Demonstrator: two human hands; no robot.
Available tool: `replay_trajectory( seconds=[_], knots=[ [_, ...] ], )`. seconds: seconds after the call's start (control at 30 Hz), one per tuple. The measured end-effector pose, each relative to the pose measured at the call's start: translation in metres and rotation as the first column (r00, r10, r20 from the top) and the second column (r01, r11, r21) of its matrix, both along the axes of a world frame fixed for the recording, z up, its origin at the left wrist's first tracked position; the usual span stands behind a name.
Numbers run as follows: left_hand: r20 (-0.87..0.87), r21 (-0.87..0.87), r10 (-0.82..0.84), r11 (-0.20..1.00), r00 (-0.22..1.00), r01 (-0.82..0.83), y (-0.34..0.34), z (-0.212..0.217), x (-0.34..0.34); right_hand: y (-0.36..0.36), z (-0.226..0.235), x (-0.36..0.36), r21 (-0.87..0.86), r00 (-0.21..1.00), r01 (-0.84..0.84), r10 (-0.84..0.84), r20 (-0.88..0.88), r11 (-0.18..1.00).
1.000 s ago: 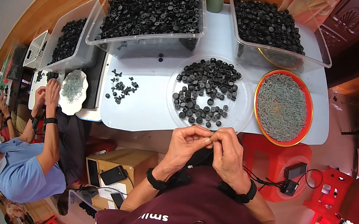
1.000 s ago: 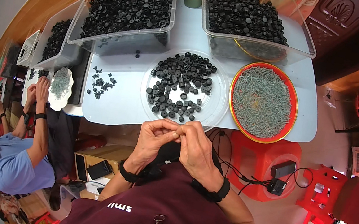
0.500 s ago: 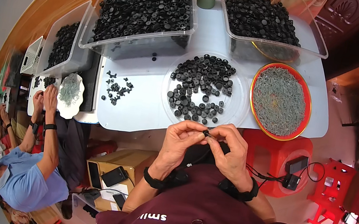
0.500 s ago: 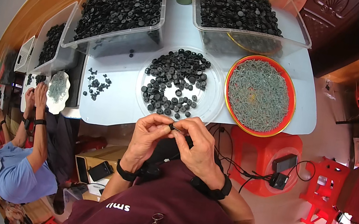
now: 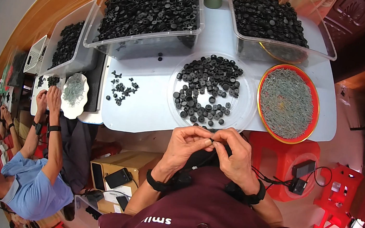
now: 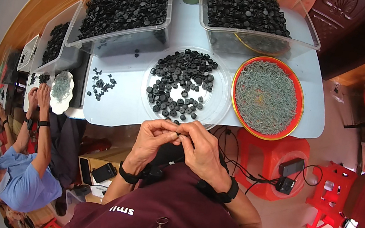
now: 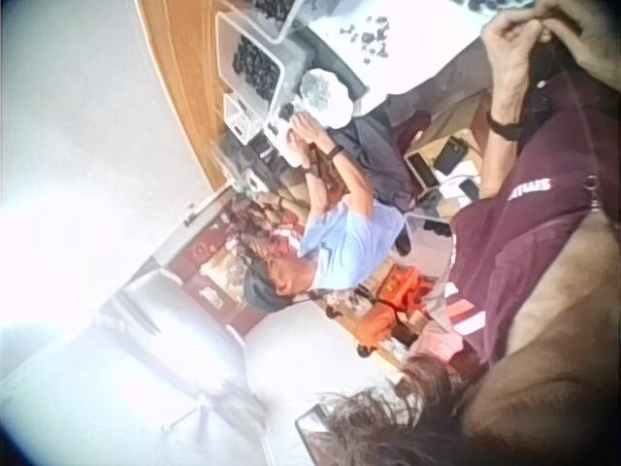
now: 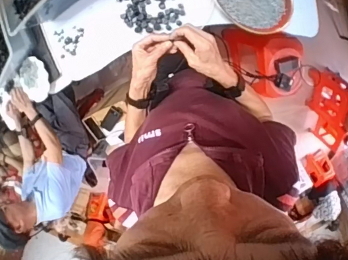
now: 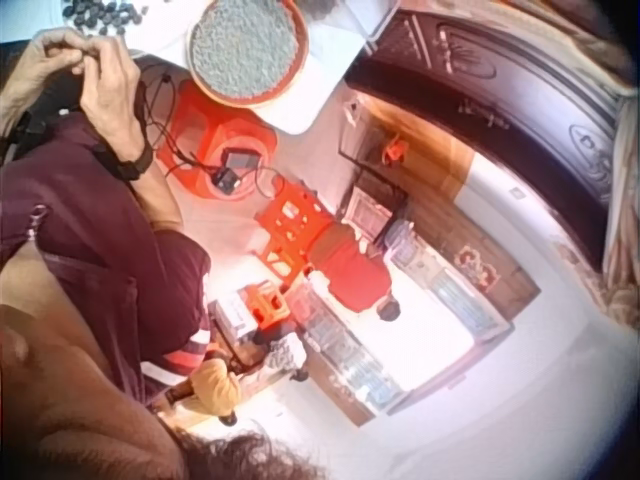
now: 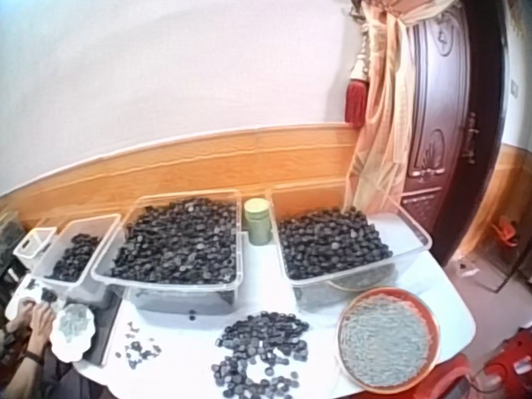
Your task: Sorting small black plastic components and inspecting them manually.
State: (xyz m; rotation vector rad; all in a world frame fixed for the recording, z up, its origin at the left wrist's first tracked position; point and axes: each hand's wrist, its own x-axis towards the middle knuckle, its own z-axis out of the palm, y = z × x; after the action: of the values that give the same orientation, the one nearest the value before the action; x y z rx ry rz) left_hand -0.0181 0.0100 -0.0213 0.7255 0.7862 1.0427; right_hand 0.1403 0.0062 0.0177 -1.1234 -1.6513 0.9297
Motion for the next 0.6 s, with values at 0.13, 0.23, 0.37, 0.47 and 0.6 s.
replay_trajectory(
  seconds=[0.13,0.23,0.37,0.47,0.6],
  knots=[
    [0.020,-0.023,-0.034,0.999,0.999,0.035,-0.001,-0.002,-0.001,0.001,-0.004,0.007,-0.152,0.997,-0.066,0.057,-0.061,0.986],
    [0.045,-0.058,-0.028,0.998,0.999,0.031,-0.002,-0.001,-0.003,0.000,-0.009,0.009,-0.212,0.990,-0.053,0.024,-0.136,0.976],
    [0.086,-0.087,0.000,0.996,0.996,0.007,-0.002,-0.001,-0.004,0.001,-0.006,0.008,-0.189,0.982,-0.014,-0.022,-0.187,0.982],
    [0.092,-0.111,0.011,0.994,0.996,0.000,-0.002,-0.003,-0.004,-0.001,-0.010,0.009,-0.105,0.996,-0.004,-0.005,-0.091,0.994],
    [0.071,-0.104,0.021,0.995,0.997,-0.014,-0.001,-0.004,0.001,-0.001,-0.013,0.004,0.003,0.999,0.045,-0.045,-0.016,0.999]
  ],
)
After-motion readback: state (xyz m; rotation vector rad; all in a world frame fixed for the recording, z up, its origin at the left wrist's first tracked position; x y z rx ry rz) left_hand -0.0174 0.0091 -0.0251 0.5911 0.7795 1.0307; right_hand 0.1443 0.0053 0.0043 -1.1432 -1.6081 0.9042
